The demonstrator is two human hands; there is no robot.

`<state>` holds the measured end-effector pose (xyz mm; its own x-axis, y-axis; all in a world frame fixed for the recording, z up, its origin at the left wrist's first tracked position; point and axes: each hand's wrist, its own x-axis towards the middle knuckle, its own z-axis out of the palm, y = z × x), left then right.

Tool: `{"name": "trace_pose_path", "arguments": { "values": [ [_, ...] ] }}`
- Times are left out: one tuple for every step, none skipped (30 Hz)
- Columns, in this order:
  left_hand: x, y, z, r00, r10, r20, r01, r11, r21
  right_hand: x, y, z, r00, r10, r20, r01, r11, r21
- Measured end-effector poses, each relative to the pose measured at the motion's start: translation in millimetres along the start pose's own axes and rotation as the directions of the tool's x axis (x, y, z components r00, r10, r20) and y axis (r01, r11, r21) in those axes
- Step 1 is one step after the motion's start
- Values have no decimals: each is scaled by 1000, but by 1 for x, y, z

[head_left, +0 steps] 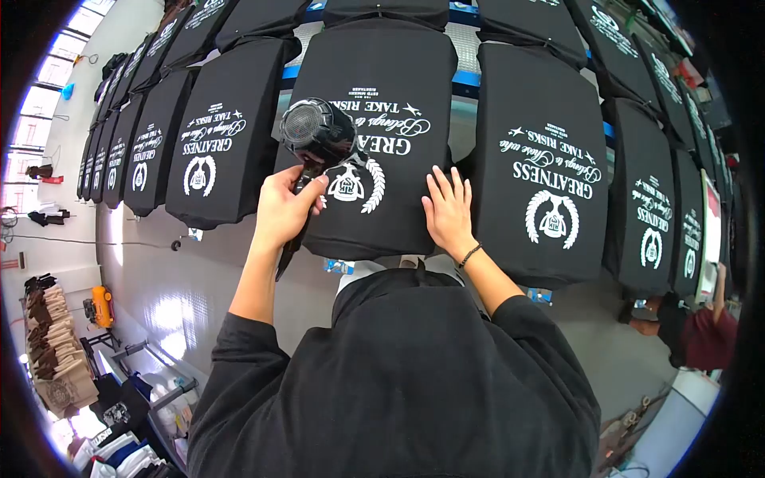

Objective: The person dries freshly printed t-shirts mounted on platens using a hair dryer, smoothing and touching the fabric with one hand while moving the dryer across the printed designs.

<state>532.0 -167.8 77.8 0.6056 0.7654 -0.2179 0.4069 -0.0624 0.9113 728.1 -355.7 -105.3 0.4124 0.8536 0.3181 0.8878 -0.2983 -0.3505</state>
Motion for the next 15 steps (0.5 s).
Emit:
{"name": "trace_pose_path", "arguments": {
  "values": [
    [0,-1,-2,1000,1,0,-1,1000,0,0,1,0,1000,0,-1,0,1000,0],
    [-2,-3,-5,1000,1,28,-1,1000,-1,-2,2,0,1000,0,-2,0,1000,-1],
    [-5,-4,-8,998,1,56,-1,1000,-3,-3,3,0,1000,0,-2,0,1000,-1],
    [-9,-5,-10,992,-10,126,16,999,-49,-4,4,0,1000,-2,13,2,1000,3],
    [-18,-3,-11,985,-81,151,86,996,-24,-5,5,2,1000,-5,13,5,1000,3],
    [-26,-2,-13,978,-101,182,108,994,-28,-5,6,5,1000,3,25,-3,1000,19],
    [-33,-2,-16,969,-120,215,130,991,-32,-5,7,5,999,12,38,-13,999,34],
    [-40,-2,-21,969,-141,205,143,990,7,-4,8,4,999,14,36,-15,999,31],
    [-43,-3,-26,968,-140,210,141,990,7,-3,7,3,999,16,43,-17,1000,18],
    [-45,-4,-31,977,-132,170,129,991,31,-2,6,2,999,16,51,-16,1000,6],
    [-46,-5,-37,984,-123,127,117,992,53,-2,4,2,999,14,52,-15,1000,5],
    [-42,-5,-42,984,-136,111,130,990,60,-1,2,3,998,6,60,-7,1000,11],
    [-36,-11,-45,990,-122,69,121,992,21,1,0,4,998,-4,66,3,1000,19],
    [-30,-12,-46,993,-110,43,108,993,51,2,-2,5,997,-10,74,9,1000,21],
    [-24,-11,-47,995,-100,18,98,992,81,4,-4,6,997,-16,76,14,1000,24]
  ]
}}
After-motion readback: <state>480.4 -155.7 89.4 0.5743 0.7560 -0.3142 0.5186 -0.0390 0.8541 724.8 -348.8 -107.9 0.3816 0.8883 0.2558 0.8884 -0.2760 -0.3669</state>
